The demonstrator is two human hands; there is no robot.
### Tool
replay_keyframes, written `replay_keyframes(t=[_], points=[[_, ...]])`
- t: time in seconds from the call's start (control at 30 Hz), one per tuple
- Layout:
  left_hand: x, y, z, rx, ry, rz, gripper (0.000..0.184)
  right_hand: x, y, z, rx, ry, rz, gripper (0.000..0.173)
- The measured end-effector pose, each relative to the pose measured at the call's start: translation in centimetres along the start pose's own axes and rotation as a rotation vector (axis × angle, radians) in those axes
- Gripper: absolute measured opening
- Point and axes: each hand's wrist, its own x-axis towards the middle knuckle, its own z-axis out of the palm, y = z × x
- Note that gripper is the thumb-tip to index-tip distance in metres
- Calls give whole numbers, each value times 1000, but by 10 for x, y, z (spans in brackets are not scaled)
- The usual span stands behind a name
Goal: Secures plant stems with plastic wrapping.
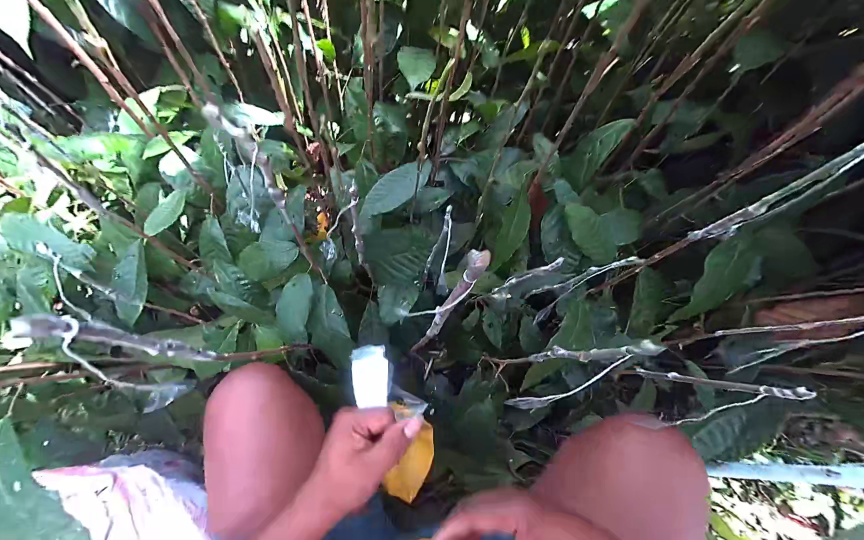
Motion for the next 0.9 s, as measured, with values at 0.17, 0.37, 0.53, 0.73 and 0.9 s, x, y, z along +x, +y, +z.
replay_keyframes(t=[0.17, 0.37, 0.53, 0.73, 0.9], points=[[-15, -31, 15, 14, -268, 106, 42, 18, 11, -7, 215, 527, 106, 24], [-21, -27, 27, 116, -398, 91, 39, 37, 16, 11, 432, 696, 138, 30], [-20, -34, 32, -159, -411, 141, 39, 44, 22, 15, 621, 770, 0, 3], [-25, -33, 30, -1045, 28, -195, 36, 32, 24, 9, 654, 738, -370, 7], [-27, -29, 9, -329, -199, 76, 28, 14, 16, -12, 485, 658, -106, 23]])
